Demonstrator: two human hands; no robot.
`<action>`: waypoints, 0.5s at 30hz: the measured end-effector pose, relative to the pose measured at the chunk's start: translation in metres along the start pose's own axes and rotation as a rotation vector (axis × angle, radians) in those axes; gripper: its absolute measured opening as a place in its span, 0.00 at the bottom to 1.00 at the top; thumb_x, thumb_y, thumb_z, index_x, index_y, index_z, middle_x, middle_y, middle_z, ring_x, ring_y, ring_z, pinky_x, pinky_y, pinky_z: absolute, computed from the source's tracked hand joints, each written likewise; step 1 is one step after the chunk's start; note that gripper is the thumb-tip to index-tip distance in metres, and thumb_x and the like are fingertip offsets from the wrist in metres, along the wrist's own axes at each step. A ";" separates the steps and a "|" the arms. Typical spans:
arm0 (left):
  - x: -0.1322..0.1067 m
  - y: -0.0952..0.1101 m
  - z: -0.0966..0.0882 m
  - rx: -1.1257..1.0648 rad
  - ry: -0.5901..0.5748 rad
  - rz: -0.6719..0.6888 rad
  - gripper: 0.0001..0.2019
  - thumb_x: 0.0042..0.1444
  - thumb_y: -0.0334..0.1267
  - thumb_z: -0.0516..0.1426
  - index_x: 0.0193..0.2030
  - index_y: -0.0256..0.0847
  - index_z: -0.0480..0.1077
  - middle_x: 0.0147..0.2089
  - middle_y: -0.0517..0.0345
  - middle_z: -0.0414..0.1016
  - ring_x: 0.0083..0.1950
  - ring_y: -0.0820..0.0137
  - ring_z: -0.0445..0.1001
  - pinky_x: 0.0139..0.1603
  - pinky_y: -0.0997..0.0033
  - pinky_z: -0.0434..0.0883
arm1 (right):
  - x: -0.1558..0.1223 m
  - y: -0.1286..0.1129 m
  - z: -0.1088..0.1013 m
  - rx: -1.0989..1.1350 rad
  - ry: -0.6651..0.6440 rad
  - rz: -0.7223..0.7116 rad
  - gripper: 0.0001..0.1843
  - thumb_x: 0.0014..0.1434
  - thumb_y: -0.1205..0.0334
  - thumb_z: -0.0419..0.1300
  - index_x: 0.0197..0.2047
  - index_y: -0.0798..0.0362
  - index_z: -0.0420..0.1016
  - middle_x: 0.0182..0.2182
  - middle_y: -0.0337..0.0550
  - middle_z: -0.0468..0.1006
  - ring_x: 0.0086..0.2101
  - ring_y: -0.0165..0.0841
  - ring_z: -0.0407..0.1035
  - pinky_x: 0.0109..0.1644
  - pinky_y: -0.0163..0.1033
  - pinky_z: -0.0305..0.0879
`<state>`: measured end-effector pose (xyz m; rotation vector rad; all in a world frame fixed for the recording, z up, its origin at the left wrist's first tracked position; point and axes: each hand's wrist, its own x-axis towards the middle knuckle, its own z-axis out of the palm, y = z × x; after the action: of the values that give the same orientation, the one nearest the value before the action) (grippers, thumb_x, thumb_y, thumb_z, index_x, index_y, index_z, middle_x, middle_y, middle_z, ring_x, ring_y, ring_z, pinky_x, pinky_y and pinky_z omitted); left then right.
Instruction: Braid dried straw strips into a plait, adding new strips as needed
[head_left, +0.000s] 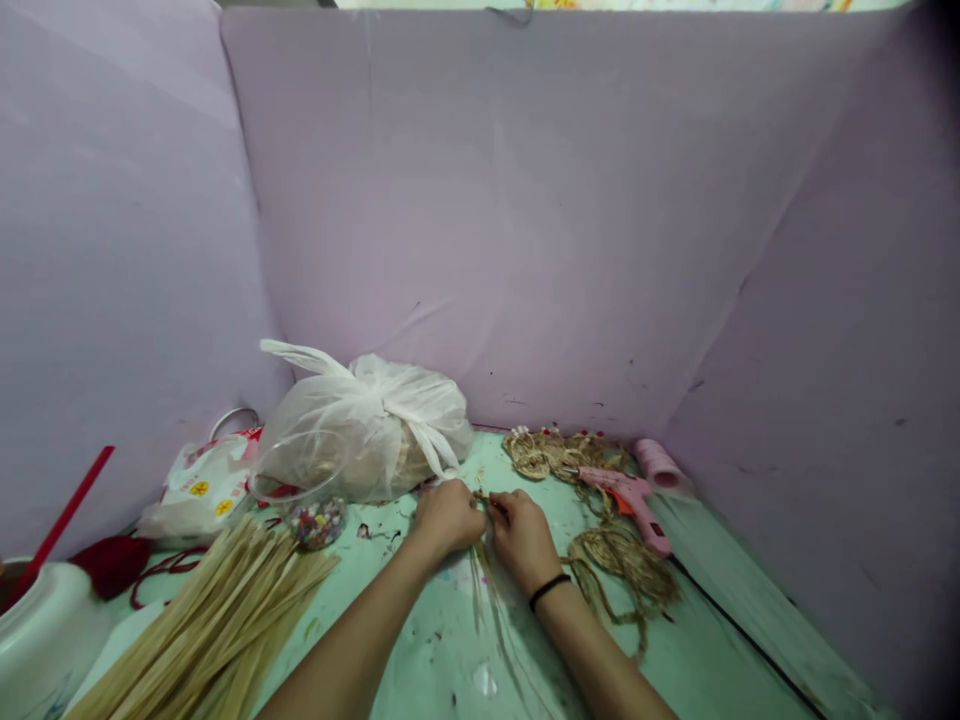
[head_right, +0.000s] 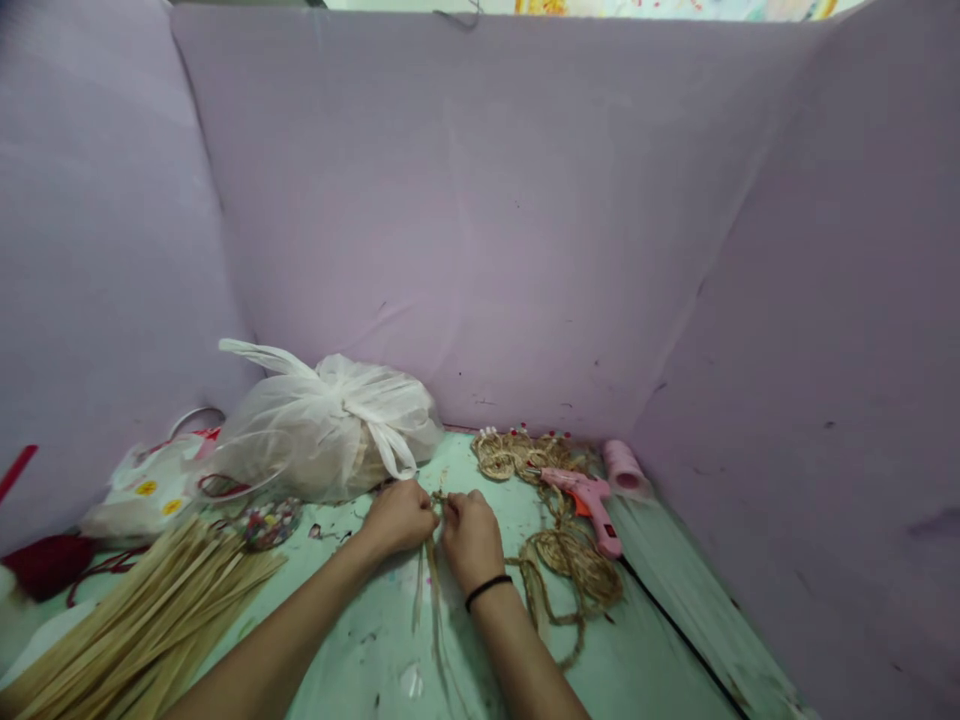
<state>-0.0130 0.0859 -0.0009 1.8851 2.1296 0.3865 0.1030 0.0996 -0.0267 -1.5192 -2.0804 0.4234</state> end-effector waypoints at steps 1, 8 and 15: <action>0.000 -0.001 0.000 0.008 -0.004 0.010 0.12 0.40 0.36 0.50 0.26 0.38 0.74 0.31 0.45 0.76 0.34 0.62 0.73 0.31 0.71 0.63 | -0.004 0.000 0.001 0.012 0.029 0.016 0.14 0.54 0.70 0.49 0.37 0.58 0.75 0.31 0.49 0.72 0.33 0.33 0.66 0.37 0.33 0.56; 0.004 -0.004 0.005 0.042 -0.034 0.022 0.11 0.40 0.36 0.50 0.25 0.39 0.74 0.29 0.48 0.75 0.31 0.67 0.71 0.28 0.73 0.59 | -0.023 -0.007 -0.002 0.027 0.050 0.071 0.12 0.51 0.74 0.49 0.29 0.59 0.74 0.29 0.48 0.72 0.32 0.32 0.65 0.35 0.33 0.55; 0.007 -0.006 0.006 -0.038 -0.021 0.041 0.08 0.38 0.36 0.50 0.17 0.37 0.68 0.19 0.57 0.66 0.22 0.74 0.62 0.22 0.74 0.50 | -0.034 -0.017 -0.014 -0.023 -0.048 0.120 0.11 0.49 0.74 0.50 0.27 0.58 0.74 0.29 0.49 0.74 0.31 0.33 0.66 0.33 0.33 0.53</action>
<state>-0.0172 0.0924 -0.0085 1.9057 2.0592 0.4106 0.1054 0.0612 -0.0141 -1.6677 -2.0434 0.4866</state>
